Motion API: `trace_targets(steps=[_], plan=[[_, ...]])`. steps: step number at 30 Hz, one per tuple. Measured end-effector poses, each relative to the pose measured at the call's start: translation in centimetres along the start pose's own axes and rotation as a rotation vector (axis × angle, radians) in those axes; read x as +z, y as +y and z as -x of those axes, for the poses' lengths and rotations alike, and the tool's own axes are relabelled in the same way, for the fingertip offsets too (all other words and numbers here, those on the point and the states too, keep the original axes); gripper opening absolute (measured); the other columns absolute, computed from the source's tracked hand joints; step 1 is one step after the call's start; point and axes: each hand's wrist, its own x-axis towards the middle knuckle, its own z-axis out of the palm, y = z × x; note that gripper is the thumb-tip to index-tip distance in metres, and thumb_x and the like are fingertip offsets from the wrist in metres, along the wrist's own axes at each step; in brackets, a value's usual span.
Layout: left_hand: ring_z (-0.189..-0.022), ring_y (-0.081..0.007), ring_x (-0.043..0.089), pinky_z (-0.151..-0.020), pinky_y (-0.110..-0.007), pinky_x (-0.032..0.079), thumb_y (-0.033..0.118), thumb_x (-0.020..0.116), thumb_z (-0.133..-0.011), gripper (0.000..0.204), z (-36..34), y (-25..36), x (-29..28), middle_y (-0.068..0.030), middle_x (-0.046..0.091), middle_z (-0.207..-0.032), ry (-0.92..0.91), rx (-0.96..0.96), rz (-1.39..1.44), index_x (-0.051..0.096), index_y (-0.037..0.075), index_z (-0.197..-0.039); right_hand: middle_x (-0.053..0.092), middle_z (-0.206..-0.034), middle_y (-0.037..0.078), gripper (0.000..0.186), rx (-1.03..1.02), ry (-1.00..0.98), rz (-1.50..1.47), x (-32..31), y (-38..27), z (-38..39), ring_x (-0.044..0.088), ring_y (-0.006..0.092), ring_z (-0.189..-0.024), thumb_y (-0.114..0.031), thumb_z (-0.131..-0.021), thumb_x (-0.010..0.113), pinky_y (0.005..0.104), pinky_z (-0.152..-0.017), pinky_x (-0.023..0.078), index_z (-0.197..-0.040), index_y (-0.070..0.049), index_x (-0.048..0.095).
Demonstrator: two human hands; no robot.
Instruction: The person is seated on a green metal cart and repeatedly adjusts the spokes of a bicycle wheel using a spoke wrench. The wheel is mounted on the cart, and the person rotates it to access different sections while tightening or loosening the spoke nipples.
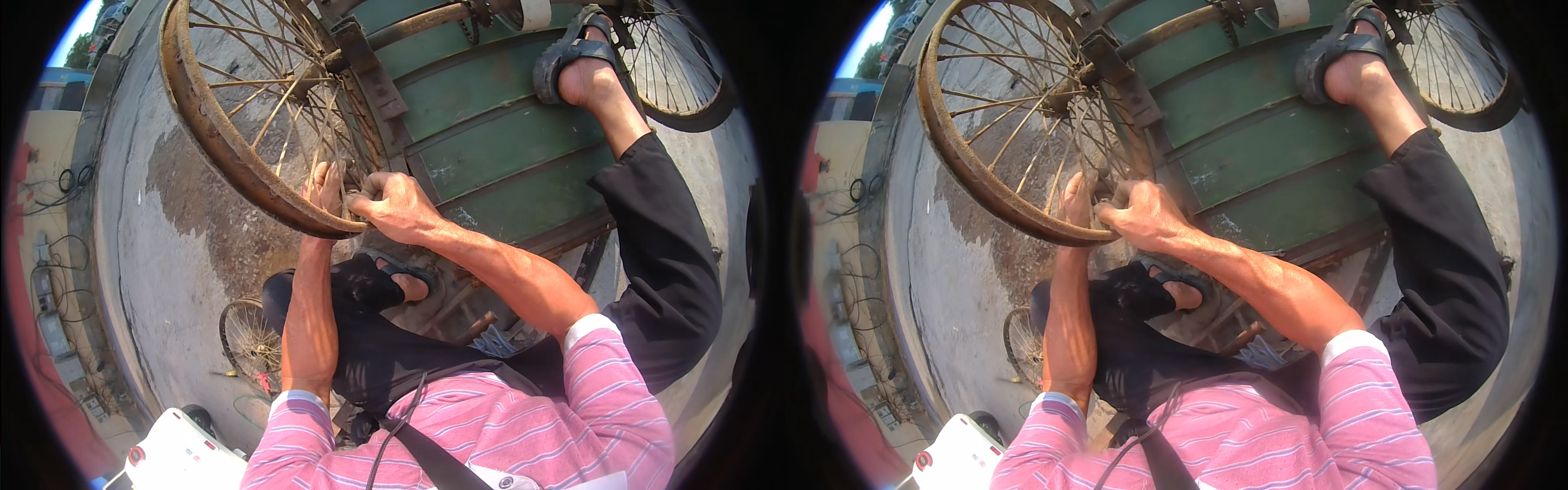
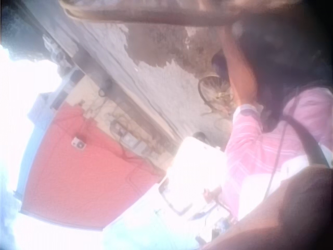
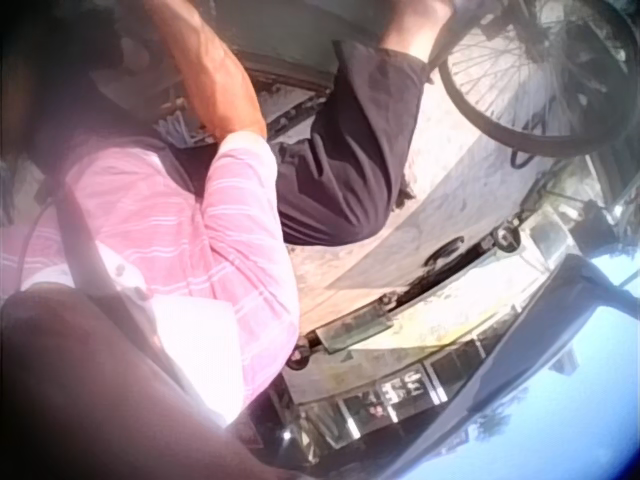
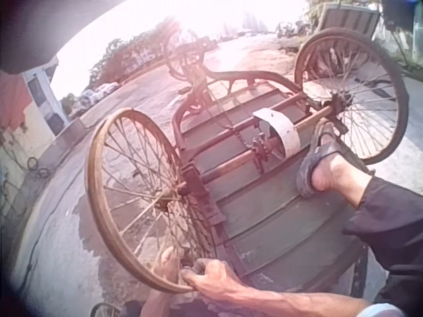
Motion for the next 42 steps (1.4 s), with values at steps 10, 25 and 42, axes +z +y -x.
trace_targets(steps=[10,25,42], plan=[[-0.076,-0.0091,0.059,-0.068,-0.025,0.050,0.022,0.066,-0.108,0.018,4.3,0.7,-3.2,0.0010,0.061,-0.091,-0.181,-0.234,0.124,0.064,0.004,-0.113,0.067,-0.073,0.012,0.052,0.039,0.056,0.042,0.1,0.9,0.1,0.063,0.0181,-0.072,-0.047,-0.091,0.074,0.0391,-0.068,0.051,-0.087,0.004,0.071],[-0.069,-0.0067,0.057,-0.057,-0.024,0.046,0.019,0.070,-0.103,0.014,4.1,0.0,-1.7,0.0023,0.060,-0.084,-0.265,-0.141,0.316,0.064,0.007,-0.098,0.067,-0.070,0.008,0.049,-0.137,0.059,-0.040,0.1,1.4,0.2,0.061,0.0125,-0.068,-0.043,-0.087,0.083,0.0347,-0.061,0.050,-0.085,0.004,0.072],[-0.076,-0.0098,0.066,-0.065,-0.024,0.053,0.014,0.073,-0.100,0.010,3.5,1.3,-3.2,0.0012,0.068,-0.088,-0.338,-0.378,0.476,0.067,0.007,-0.102,0.070,-0.075,0.013,0.047,-0.085,-0.007,-0.009,-0.6,-0.4,0.6,0.064,0.0158,-0.072,-0.039,-0.097,0.076,0.0377,-0.064,0.052,-0.095,0.008,0.073]])
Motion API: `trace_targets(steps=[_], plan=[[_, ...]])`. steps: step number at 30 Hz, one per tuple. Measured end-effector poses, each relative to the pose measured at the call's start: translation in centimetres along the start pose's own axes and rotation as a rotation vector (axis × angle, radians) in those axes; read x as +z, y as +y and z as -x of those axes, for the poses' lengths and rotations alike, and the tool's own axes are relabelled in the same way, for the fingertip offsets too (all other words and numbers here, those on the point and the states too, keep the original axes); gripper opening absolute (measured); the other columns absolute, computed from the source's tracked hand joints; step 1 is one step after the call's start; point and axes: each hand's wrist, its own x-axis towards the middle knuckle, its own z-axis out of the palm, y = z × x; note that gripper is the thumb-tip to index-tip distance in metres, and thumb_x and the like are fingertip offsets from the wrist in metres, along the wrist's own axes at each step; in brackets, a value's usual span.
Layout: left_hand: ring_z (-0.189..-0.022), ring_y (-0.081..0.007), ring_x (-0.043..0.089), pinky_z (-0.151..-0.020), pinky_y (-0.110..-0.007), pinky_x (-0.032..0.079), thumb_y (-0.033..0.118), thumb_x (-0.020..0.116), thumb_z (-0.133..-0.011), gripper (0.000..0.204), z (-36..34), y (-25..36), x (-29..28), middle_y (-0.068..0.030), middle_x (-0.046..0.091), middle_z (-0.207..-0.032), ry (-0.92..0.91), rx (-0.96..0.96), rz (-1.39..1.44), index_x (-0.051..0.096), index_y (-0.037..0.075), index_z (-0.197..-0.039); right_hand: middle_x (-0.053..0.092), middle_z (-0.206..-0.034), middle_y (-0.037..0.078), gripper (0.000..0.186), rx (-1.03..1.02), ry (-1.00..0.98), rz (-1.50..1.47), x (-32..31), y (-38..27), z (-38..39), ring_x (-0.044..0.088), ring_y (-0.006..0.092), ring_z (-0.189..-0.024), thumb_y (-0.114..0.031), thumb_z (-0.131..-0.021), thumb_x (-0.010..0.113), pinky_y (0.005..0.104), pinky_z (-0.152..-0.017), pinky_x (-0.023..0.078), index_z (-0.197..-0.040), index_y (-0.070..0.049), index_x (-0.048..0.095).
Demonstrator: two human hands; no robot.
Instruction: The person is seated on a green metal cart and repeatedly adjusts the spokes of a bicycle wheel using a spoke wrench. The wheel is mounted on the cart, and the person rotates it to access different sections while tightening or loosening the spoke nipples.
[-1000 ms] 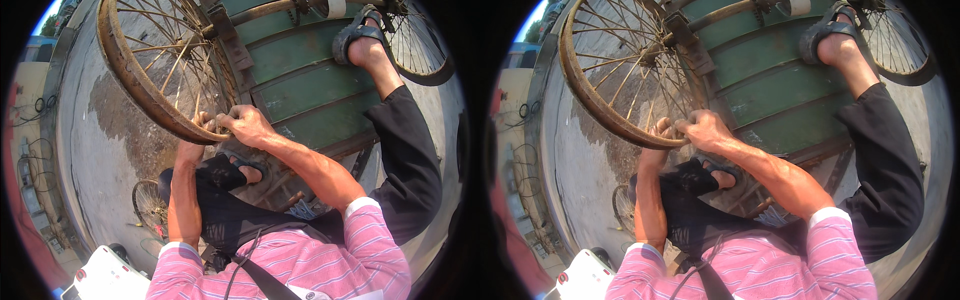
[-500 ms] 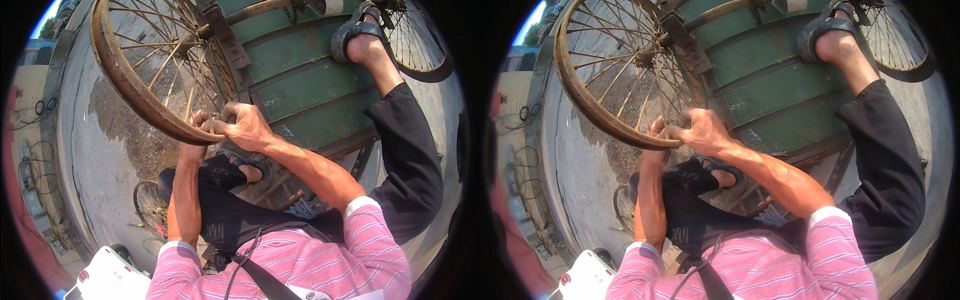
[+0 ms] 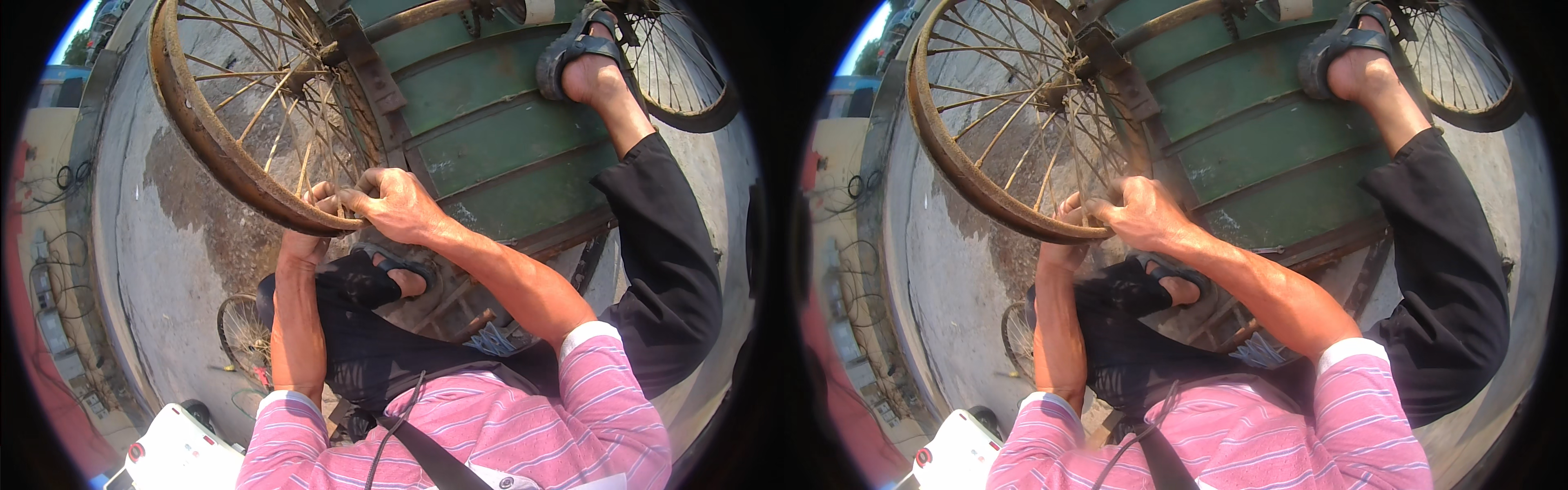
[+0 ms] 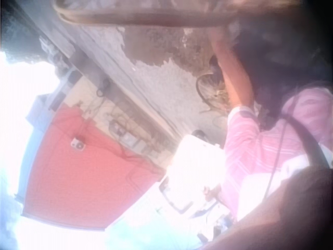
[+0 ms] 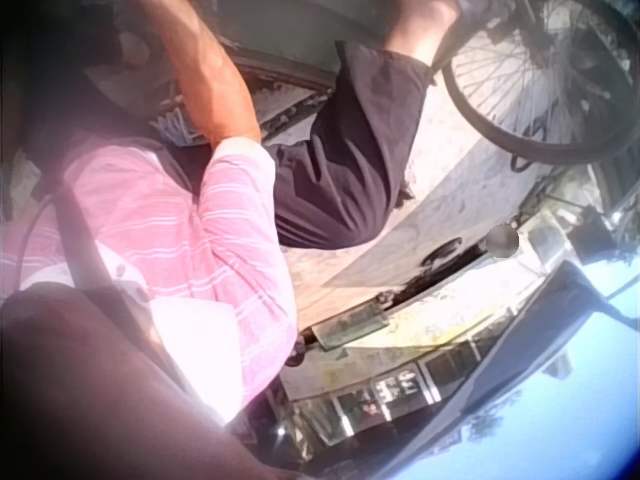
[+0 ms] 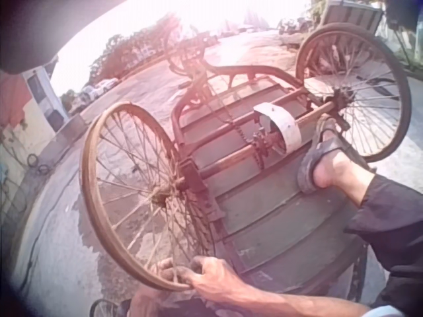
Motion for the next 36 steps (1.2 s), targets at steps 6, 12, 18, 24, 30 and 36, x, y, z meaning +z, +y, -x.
trace_targets(steps=[6,12,18,24,30,36], plan=[[-0.088,-0.0135,0.069,-0.076,-0.029,0.059,0.025,0.068,-0.105,0.023,-0.6,-0.8,-1.0,-0.0038,0.070,-0.099,-0.076,0.034,0.037,0.063,0.004,-0.114,0.072,-0.079,0.020,0.048,-0.049,-0.007,0.051,-0.1,0.6,-0.1,0.069,0.0219,-0.075,-0.039,-0.098,0.072,0.0407,-0.069,0.054,-0.098,0.009,0.073],[-0.101,-0.0197,0.070,-0.090,-0.036,0.060,0.040,0.062,-0.109,0.045,-0.9,-2.7,-3.5,-0.0085,0.070,-0.114,-0.020,0.054,0.260,0.058,0.003,-0.134,0.073,-0.088,0.028,0.046,-0.049,0.028,0.104,0.4,0.7,0.1,0.074,0.0389,-0.083,-0.037,-0.100,0.067,0.0471,-0.075,0.055,-0.102,0.008,0.073],[-0.090,-0.0178,0.067,-0.075,-0.034,0.056,0.037,0.061,-0.110,0.035,-0.8,-2.4,-1.9,-0.0051,0.069,-0.103,-0.012,0.049,0.170,0.062,0.006,-0.126,0.073,-0.087,0.027,0.050,0.016,0.024,0.138,0.1,0.8,0.1,0.073,0.0369,-0.082,-0.042,-0.100,0.066,0.0468,-0.076,0.055,-0.101,0.007,0.074],[-0.070,-0.0131,0.056,-0.056,-0.029,0.042,0.040,0.062,-0.109,0.033,0.1,-3.3,0.6,-0.0028,0.065,-0.091,0.120,-0.004,0.062,0.064,0.008,-0.112,0.074,-0.086,0.028,0.058,0.106,0.078,0.119,0.0,2.0,0.1,0.075,0.0431,-0.086,-0.052,-0.094,0.069,0.0493,-0.078,0.056,-0.096,0.005,0.073],[-0.055,-0.0101,0.048,-0.051,-0.029,0.039,0.041,0.059,-0.110,0.033,0.3,-2.9,1.7,-0.0014,0.059,-0.078,0.144,-0.036,-0.064,0.062,0.008,-0.104,0.072,-0.085,0.025,0.059,0.126,0.048,0.079,-0.2,2.7,-0.2,0.072,0.0316,-0.084,-0.051,-0.096,0.071,0.0460,-0.079,0.055,-0.096,0.008,0.071],[-0.066,-0.0173,0.061,-0.055,-0.033,0.045,0.033,0.059,-0.109,0.029,-0.6,-2.0,-0.3,-0.0061,0.065,-0.086,0.078,-0.065,-0.556,0.066,0.005,-0.107,0.072,-0.085,0.024,0.057,0.134,0.067,0.019,0.0,3.5,-0.5,0.071,0.0274,-0.084,-0.049,-0.096,0.071,0.0452,-0.079,0.055,-0.096,0.009,0.072]])
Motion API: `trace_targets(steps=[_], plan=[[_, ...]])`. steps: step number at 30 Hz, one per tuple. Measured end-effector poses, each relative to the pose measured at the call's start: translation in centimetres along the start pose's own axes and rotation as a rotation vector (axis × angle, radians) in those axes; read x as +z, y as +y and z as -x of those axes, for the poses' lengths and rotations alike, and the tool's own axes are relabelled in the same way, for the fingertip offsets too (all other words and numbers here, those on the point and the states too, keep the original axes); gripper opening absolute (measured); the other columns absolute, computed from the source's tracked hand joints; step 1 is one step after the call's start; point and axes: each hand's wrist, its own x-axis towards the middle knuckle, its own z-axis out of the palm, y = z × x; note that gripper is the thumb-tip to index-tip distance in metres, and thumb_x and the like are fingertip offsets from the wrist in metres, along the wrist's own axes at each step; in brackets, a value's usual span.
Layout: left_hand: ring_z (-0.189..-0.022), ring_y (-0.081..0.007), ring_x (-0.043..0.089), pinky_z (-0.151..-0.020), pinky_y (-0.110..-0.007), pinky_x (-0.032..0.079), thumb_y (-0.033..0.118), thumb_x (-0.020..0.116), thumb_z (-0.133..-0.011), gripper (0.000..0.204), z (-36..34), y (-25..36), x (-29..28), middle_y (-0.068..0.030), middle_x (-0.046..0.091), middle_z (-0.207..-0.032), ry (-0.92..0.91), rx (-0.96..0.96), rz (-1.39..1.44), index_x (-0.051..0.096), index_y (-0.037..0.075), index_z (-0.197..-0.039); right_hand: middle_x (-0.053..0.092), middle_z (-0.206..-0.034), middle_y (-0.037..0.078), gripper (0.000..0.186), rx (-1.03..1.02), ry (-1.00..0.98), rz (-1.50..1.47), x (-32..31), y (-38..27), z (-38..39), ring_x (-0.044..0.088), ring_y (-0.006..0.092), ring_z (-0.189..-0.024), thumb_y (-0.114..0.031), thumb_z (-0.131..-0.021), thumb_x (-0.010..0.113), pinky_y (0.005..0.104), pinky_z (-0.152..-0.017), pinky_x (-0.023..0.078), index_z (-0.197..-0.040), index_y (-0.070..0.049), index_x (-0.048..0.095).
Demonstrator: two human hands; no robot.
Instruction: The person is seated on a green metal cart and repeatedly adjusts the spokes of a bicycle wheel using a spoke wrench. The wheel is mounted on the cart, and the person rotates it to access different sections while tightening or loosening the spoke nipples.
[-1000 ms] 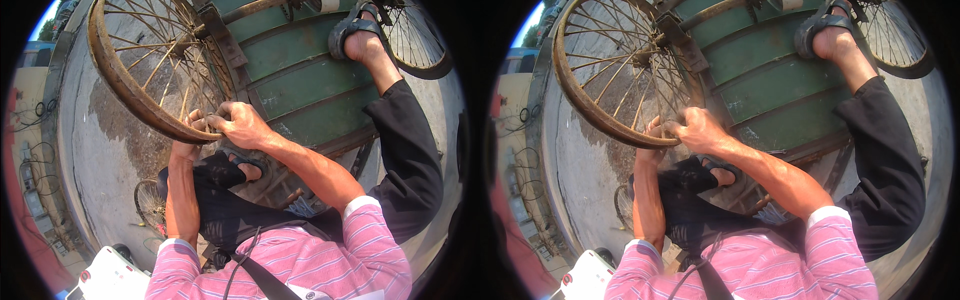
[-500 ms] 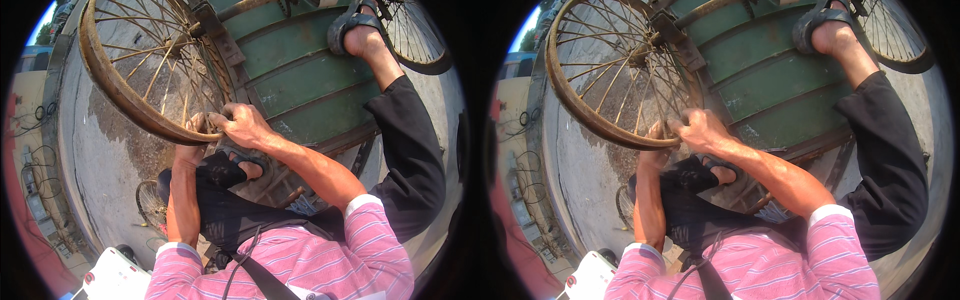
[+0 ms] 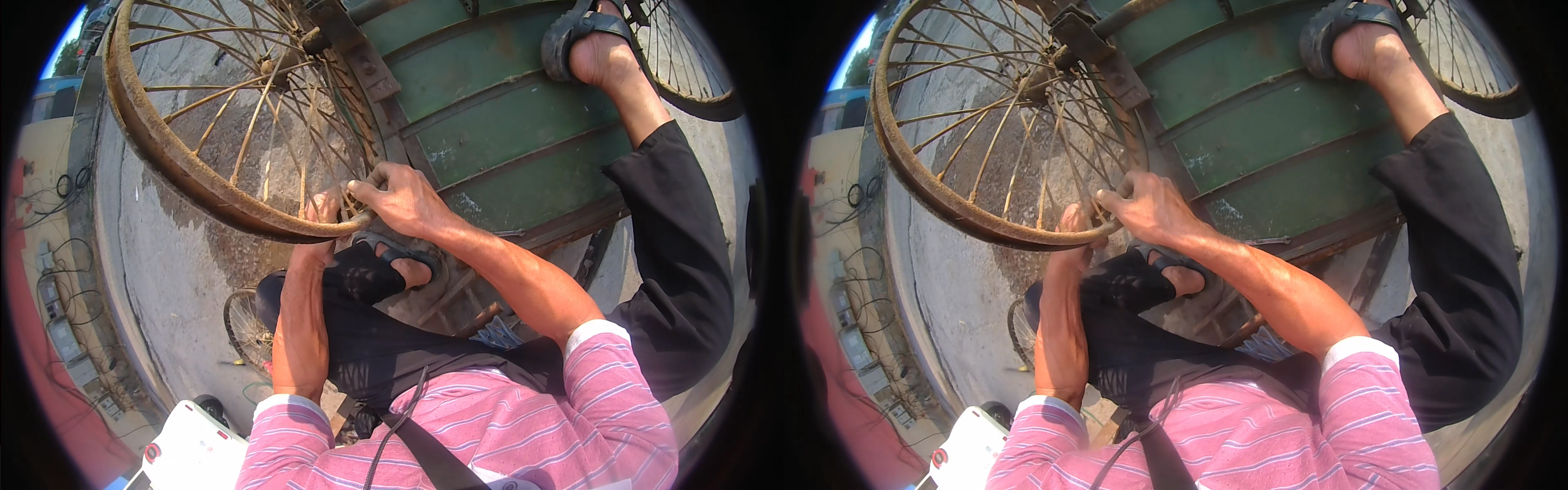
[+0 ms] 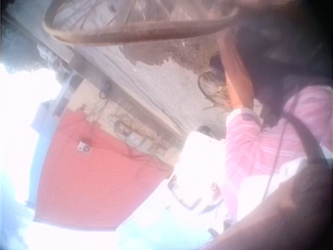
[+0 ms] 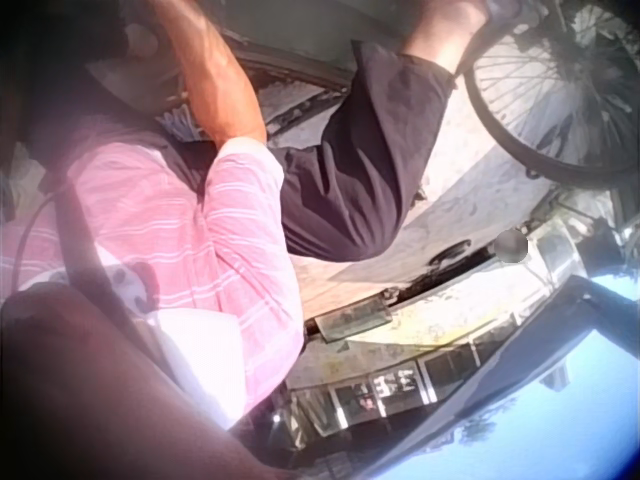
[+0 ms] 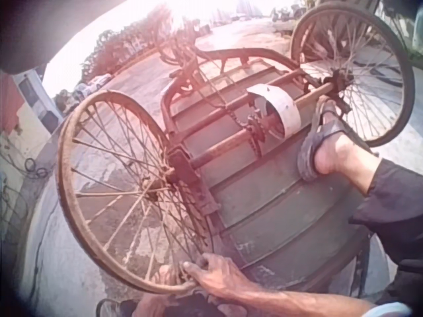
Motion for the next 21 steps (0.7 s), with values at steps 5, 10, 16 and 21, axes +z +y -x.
trace_targets(steps=[5,10,16,21], plan=[[-0.087,-0.0303,0.068,-0.071,-0.041,0.053,0.028,0.059,-0.108,0.029,-0.9,-4.2,-0.8,-0.0126,0.069,-0.106,0.307,0.560,-0.640,0.068,0.004,-0.123,0.070,-0.081,0.025,0.056,0.013,-0.048,0.007,-0.2,-1.3,0.1,0.068,0.0283,-0.078,-0.046,-0.097,0.068,0.0464,-0.075,0.052,-0.091,0.009,0.073],[-0.083,-0.0247,0.068,-0.072,-0.042,0.053,0.033,0.058,-0.108,0.036,-0.4,0.6,1.2,-0.0113,0.070,-0.097,0.166,0.055,-0.299,0.069,0.002,-0.122,0.066,-0.077,0.028,0.056,0.028,-0.056,0.023,-0.3,-0.4,-0.3,0.066,0.0330,-0.073,-0.044,-0.100,0.062,0.0484,-0.073,0.051,-0.091,0.011,0.071],[-0.080,-0.0185,0.066,-0.069,-0.038,0.052,0.033,0.056,-0.107,0.035,0.1,1.3,2.1,-0.0091,0.068,-0.090,0.146,0.052,-0.158,0.070,0.002,-0.113,0.067,-0.079,0.029,0.055,0.023,-0.101,0.051,-0.4,-0.3,-0.7,0.067,0.0361,-0.075,-0.043,-0.101,0.059,0.0495,-0.076,0.051,-0.094,0.011,0.071],[-0.085,-0.0181,0.066,-0.072,-0.037,0.052,0.029,0.059,-0.104,0.030,-0.8,-0.7,1.1,-0.0082,0.067,-0.095,0.050,0.152,-0.364,0.070,0.004,-0.114,0.073,-0.098,0.028,0.040,0.004,-0.202,0.179,-1.2,-1.3,-0.6,0.071,0.0468,-0.093,-0.032,-0.100,0.054,0.0528,-0.084,0.054,-0.104,0.002,0.074]])
